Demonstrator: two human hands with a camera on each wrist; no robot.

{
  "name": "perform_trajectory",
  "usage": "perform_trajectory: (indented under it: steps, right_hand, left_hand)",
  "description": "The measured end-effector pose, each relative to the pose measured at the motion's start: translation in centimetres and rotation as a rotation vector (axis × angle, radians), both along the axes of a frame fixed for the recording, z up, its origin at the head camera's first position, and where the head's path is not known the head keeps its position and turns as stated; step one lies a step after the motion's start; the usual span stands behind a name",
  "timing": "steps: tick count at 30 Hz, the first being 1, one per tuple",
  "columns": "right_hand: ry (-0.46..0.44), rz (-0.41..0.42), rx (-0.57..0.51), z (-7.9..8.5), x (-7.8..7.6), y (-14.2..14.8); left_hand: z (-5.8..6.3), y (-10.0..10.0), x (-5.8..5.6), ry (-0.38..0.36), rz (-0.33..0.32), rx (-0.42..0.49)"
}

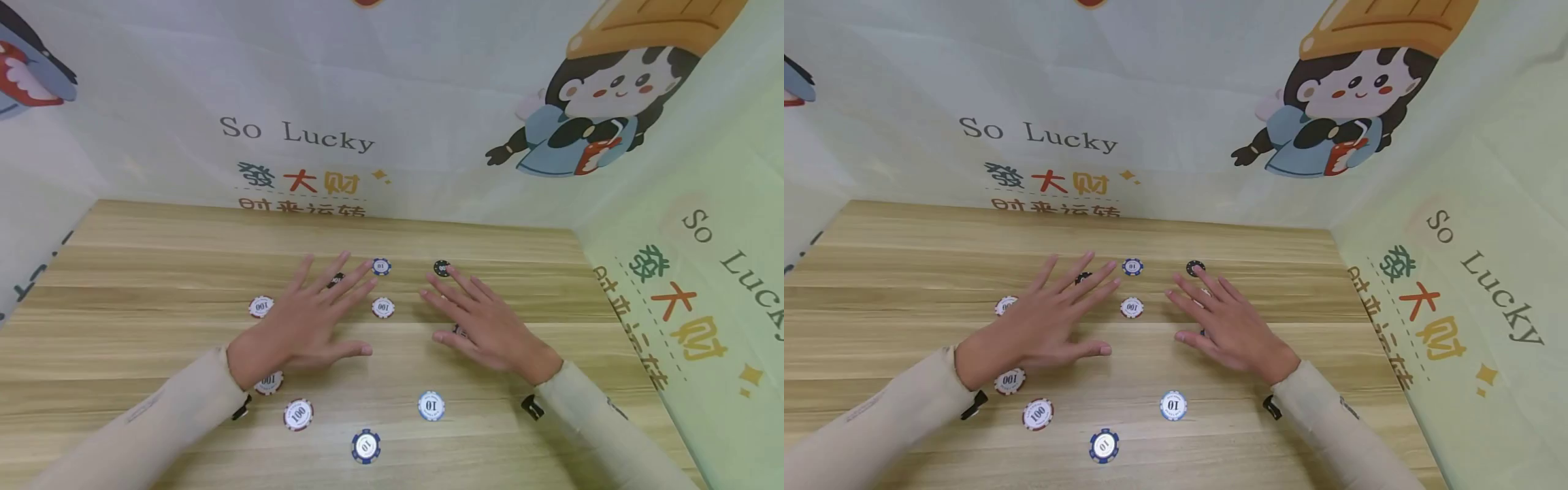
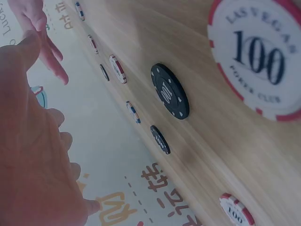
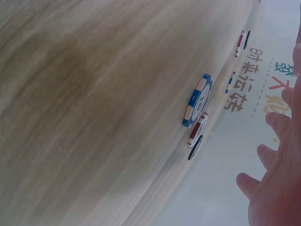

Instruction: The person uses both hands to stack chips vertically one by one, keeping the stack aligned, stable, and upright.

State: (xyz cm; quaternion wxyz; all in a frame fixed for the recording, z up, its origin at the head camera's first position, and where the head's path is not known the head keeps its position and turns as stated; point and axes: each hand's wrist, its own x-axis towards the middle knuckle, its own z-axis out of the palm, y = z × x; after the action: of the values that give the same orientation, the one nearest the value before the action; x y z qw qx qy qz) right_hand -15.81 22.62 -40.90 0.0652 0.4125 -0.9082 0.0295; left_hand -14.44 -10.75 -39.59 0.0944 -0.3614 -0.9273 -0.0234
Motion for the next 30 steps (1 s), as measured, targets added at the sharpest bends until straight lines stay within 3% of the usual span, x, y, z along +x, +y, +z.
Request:
perform_trajectory:
  steps: [16, 26, 30]
  right_hand:
    - [-0.024, -0.015, 0.002, -0.3, -0.2, 0.8]
    - [0.031, 0.006, -0.105, -0.4, -0.9, 1.5]
    - [0.033, 0.005, -0.124, -0.6, -1.0, 1.9]
  left_hand:
    - [-1.9, 1.9, -1.5, -0.09, -0.02, -0.071]
    - [-1.9, 2.6, -2.6, -0.117, 0.054, -0.082]
    - [-1.9, 2.7, -3.2, -0.111, 0.052, -0.074]
